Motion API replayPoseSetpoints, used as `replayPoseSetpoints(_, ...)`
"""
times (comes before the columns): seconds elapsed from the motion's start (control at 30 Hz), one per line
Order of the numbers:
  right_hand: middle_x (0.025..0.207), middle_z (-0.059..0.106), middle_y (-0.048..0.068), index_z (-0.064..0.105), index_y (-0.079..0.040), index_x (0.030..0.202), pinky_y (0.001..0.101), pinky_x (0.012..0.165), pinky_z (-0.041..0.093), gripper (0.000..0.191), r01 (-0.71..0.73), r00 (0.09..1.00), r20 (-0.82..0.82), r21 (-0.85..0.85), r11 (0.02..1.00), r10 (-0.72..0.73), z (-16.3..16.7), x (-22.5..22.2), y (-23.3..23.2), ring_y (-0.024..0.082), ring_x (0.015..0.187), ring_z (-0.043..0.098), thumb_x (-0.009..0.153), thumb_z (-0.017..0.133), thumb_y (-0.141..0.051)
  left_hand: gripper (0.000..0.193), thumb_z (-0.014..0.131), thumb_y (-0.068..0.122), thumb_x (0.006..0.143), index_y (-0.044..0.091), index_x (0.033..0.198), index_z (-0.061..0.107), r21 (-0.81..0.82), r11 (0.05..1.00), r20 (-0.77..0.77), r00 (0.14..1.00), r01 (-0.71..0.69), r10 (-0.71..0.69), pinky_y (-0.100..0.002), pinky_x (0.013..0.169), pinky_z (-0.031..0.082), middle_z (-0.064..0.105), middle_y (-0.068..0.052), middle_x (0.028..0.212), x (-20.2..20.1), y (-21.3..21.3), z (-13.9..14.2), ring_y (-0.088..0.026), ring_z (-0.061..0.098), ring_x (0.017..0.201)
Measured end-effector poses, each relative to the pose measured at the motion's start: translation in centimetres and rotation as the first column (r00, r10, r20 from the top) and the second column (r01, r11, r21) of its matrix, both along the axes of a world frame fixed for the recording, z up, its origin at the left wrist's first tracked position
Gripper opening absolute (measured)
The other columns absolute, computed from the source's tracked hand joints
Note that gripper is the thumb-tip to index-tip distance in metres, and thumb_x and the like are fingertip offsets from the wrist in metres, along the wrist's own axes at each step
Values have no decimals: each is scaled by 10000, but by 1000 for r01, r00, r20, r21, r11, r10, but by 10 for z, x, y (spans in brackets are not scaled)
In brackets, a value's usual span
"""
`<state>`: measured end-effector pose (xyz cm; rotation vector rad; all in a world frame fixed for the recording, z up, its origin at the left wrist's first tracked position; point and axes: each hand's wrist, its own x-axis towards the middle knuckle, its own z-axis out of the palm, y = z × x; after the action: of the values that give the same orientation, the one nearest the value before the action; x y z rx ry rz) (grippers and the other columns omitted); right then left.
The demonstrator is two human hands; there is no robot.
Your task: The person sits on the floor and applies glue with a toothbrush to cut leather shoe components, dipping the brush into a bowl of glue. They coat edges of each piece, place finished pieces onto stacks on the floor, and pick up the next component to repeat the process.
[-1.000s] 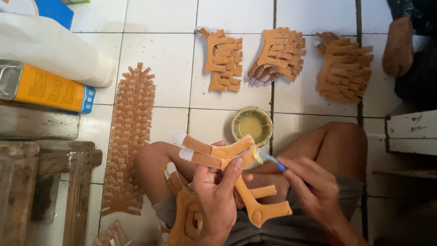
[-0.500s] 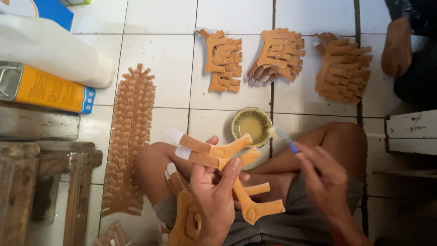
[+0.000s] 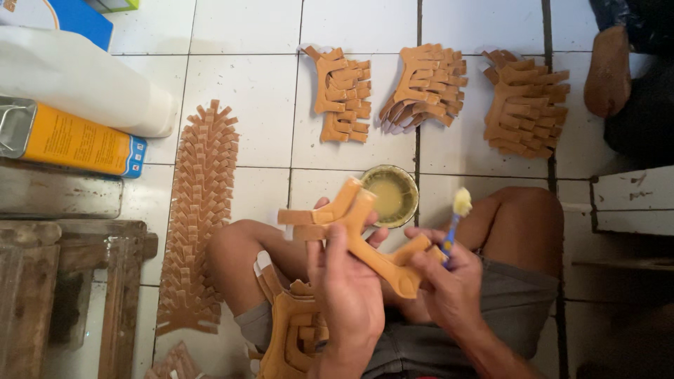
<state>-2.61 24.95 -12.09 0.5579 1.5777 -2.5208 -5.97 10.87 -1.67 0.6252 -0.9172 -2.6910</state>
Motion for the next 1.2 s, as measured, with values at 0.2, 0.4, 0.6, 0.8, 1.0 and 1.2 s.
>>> replayPoseSetpoints(0.2,854,686,67,739,92,1109,187,549,406,191,63,988,-143,63,996,-54,-9,-7,-6,54,655,545,957,749,-23,401,502,196,1067,-24,1396,441,49,999,-23,1000,1,0,-459,970,505,606,-183,1270,10,-4,-14,-271,617,1106)
replayPoseSetpoints(0.4,904,756,84,716,65,1071,220,612,520,200,-29,984,-175,45,999,36,-5,-13,1,96,737,682,884,724,-4,343,672,148,959,-21,1256,664,-135,870,179,876,473,-448,-267,727,456,692,-92,1028,25,-21,-31,-113,605,881)
replayPoseSetpoints(0.6,864,689,37,725,78,1087,209,608,488,228,-59,966,-236,205,977,108,-3,-16,-6,58,726,599,886,798,2,284,764,126,869,-11,1116,739,-223,786,261,812,577,-522,-182,624,480,752,-9,927,35,-35,-39,-44,644,780)
replayPoseSetpoints(0.8,899,693,17,683,58,1172,222,660,522,324,-134,965,-198,195,972,172,11,-19,0,74,758,615,861,712,-32,260,765,30,865,-52,1104,703,-174,878,158,893,446,-422,-233,698,487,728,-45,931,35,-34,-43,-86,642,815)
replayPoseSetpoints(1.0,837,586,26,689,50,1271,240,634,405,336,-138,778,-420,612,779,468,59,-23,36,116,741,516,943,624,25,288,739,-1,865,-67,1139,681,-198,901,91,922,386,-376,-244,767,528,715,-61,988,31,-52,-30,-85,639,867)
replayPoseSetpoints(1.2,774,603,33,728,22,1191,250,591,409,310,-50,758,-398,753,656,516,81,-25,31,115,669,535,888,668,53,310,704,4,889,-76,1188,716,-257,832,108,870,491,-481,-214,618,451,628,-10,938,30,-49,-15,-64,569,786)
